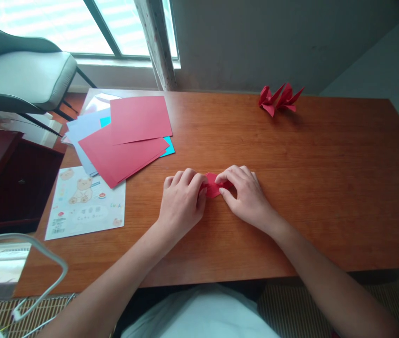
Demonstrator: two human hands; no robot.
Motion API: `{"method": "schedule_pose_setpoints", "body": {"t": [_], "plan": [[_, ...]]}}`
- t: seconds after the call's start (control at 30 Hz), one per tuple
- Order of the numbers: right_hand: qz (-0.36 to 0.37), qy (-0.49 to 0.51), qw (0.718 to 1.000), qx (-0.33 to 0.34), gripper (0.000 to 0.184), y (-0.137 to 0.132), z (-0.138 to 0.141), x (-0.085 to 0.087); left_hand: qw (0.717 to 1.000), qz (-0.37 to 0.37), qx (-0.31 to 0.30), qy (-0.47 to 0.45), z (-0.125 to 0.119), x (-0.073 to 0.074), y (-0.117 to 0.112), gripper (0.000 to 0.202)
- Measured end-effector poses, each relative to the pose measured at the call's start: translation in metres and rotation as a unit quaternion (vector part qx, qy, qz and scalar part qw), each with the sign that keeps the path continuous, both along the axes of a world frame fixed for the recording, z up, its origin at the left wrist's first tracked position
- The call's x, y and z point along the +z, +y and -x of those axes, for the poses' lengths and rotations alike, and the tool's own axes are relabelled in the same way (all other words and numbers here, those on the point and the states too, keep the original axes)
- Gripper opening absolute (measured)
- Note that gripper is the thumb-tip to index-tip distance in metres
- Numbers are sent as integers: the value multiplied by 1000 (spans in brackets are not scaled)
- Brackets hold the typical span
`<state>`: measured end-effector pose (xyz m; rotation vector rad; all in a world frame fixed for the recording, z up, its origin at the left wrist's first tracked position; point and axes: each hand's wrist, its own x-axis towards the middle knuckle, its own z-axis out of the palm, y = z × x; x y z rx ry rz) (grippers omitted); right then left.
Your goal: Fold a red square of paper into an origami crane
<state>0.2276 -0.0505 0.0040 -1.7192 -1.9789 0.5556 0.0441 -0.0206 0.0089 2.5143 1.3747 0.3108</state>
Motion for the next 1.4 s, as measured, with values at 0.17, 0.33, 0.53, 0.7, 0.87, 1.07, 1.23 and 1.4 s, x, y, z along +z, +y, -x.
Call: {"method": "schedule_pose_setpoints", "body": {"t": [0.17,0.33,0.53,0.7,0.87,1.07,1.23,1.4], "plan": [[1,67,998,14,14,2,-9,2,998,27,-24,-44,10,0,4,19],[-46,69,996,-14,21,7,-10,-1,990,41,-34,-130,22,0,9,19],[-54,2,998,19,22,11,-4,-4,996,16,-38,-84,15,-1,8,23],[-60,-8,998,22,23,9,-4,-6,997,11,-30,-66,12,-2,5,26],[-58,-20,998,30,22,7,-5,-6,998,9,-26,-62,12,-1,5,25],[-59,-16,998,31,21,7,-4,-6,998,8,-20,-60,10,-1,5,24],[-57,-7,998,29,15,13,-2,-5,998,5,-15,-57,10,-2,5,24],[-49,10,998,30,8,22,1,-7,997,-2,-15,-69,11,-6,6,25]]}}
